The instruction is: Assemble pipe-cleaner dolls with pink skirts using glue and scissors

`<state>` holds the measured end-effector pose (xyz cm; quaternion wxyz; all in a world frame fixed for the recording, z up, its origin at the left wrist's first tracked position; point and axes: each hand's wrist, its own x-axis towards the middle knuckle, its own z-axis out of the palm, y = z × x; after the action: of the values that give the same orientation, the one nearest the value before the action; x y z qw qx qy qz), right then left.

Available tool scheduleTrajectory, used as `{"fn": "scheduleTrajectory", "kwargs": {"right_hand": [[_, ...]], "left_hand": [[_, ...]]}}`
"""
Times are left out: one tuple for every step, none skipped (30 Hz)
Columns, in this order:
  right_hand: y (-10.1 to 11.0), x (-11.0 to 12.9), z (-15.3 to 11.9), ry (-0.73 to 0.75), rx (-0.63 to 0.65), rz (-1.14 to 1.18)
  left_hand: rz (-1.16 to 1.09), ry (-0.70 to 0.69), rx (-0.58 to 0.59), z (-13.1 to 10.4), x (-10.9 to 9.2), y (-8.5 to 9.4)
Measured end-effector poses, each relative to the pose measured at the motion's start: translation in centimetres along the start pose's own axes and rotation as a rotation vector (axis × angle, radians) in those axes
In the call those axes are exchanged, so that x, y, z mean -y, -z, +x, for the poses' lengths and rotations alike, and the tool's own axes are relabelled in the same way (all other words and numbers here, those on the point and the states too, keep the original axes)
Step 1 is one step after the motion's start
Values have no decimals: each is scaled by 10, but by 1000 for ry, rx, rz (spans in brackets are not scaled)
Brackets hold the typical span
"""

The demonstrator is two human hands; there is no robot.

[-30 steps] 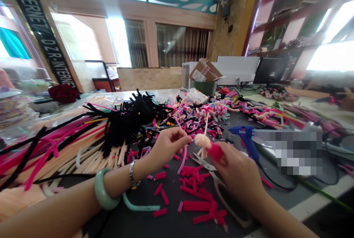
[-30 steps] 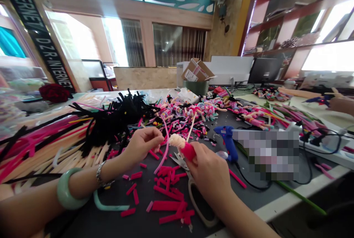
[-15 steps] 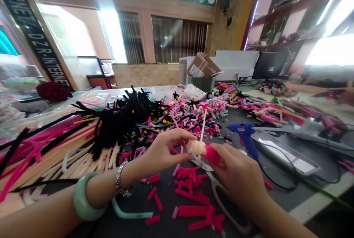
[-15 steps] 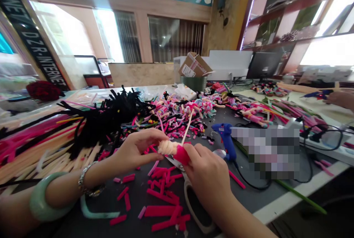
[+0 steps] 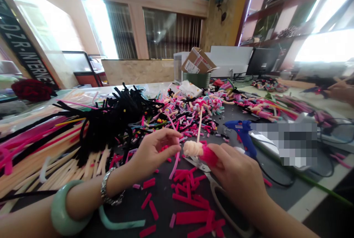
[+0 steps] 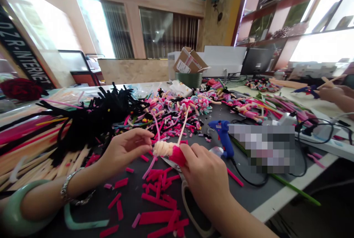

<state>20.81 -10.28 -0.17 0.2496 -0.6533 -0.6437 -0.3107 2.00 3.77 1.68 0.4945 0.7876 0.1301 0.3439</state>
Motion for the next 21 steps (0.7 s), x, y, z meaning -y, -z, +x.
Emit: {"fn": "scheduleTrajectory", "kwargs": {"right_hand": [[0,0,0,3,4,0],[0,1,0,8,5,2],[0,1,0,14,5,4],[0,1,0,22,2,6],[0,2,-1,29,-2,9],[0,2,-1,35,-5,12],[1,3,-1,41,-9,16],[1,3,-1,44,-11,20],[1,3,-1,46,-11,22],[1,3,-1,47,-8,23],[2,3,-1,47,-3,24],[2,3,-1,46,0,23],[2,3,-1,43,4,22],[2,2,-1,43,5,20],[2,2,-1,43,4,17],[2,2,-1,43,2,13],[2,2,-1,45,2,9],[2,2,-1,48,0,6],[2,2,-2,52,0,4],[2,2,-2,57,-1,3],[2,2,-2,61,-2,4]], "left_hand": [[-2,-10,36,-1,1,0],[3,-24,76,-1,1,-1],[17,-41,114,-2,2,-1],[41,-61,142,-3,2,-2],[72,-84,160,-4,2,-3],[99,-107,168,-4,1,-4],[118,-127,170,-5,0,-5],[125,-137,168,-5,-1,-5],[120,-144,165,-5,-2,-6],[105,-143,164,-5,-3,-7],[82,-138,164,-5,-4,-7],[55,-129,165,-4,-5,-8],[27,-118,164,-4,-5,-9],[-1,-106,160,-3,-5,-10],[-27,-95,154,-3,-6,-11],[-51,-83,145,-3,-6,-11],[-69,-73,137,-3,-6,-12],[-77,-62,131,-4,-7,-13],[-76,-49,124,-4,-8,-14],[-64,-37,114,-5,-9,-14],[-47,-22,96,-5,-10,-14]]}}
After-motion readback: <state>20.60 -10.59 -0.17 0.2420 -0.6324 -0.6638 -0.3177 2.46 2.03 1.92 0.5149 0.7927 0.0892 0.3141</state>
